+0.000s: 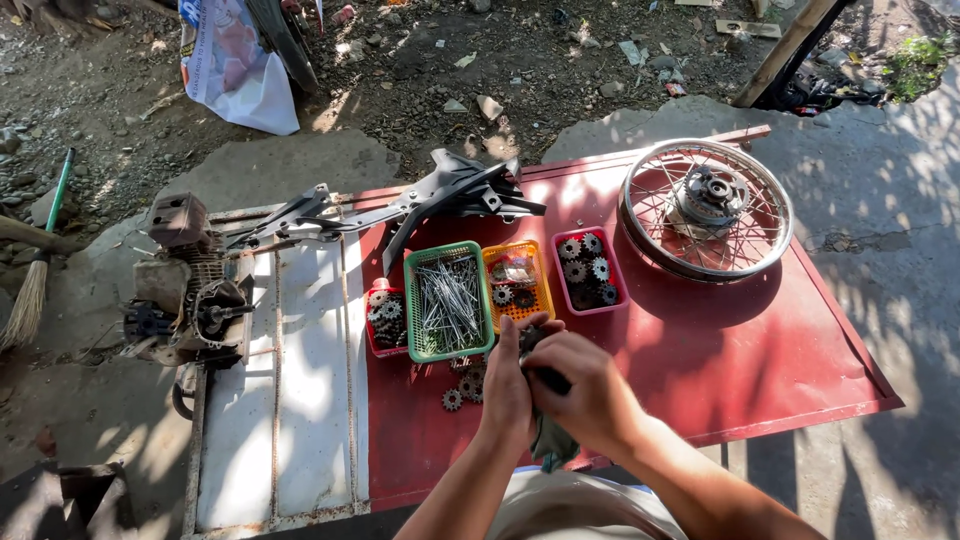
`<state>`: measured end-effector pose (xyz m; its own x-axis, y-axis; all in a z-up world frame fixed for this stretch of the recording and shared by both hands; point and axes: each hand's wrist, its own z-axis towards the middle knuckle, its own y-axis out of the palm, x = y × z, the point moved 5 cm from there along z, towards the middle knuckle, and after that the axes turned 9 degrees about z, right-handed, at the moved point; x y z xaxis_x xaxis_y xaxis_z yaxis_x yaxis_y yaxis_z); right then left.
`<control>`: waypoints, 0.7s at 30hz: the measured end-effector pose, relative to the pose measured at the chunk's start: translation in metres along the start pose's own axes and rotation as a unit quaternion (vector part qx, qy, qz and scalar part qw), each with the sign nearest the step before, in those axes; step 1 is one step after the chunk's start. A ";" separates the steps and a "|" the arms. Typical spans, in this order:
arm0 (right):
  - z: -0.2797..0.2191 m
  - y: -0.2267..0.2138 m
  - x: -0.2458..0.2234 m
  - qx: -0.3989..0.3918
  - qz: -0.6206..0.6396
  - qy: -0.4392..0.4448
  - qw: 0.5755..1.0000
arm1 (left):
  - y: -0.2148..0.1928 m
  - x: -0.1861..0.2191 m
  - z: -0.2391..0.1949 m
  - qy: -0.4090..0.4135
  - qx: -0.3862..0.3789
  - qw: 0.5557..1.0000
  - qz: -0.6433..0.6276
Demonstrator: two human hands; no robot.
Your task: The person wipes small mechanical parts, including gears and a chain, with a cloth on a red workbench. The person handles the parts one at a time, wiping them thoroughly before placing them back on the table or into containers.
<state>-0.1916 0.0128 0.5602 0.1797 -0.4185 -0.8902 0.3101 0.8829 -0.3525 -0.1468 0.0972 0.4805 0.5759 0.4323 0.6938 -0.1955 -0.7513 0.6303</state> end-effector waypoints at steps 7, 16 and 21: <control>0.011 -0.012 0.011 -0.006 0.015 -0.014 1.000 | 0.002 -0.001 -0.006 -0.023 0.015 0.999 0.018; 0.003 -0.001 -0.006 -0.043 -0.021 -0.049 0.998 | 0.003 0.001 -0.007 -0.018 0.017 1.000 0.015; -0.001 -0.012 0.014 0.013 -0.021 0.017 1.000 | 0.006 -0.001 -0.014 -0.046 0.011 0.999 -0.003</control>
<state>-0.1938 -0.0029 0.5519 0.1353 -0.4471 -0.8842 0.3408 0.8589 -0.3822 -0.1602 0.0991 0.4885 0.6480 0.3889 0.6548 -0.1756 -0.7603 0.6254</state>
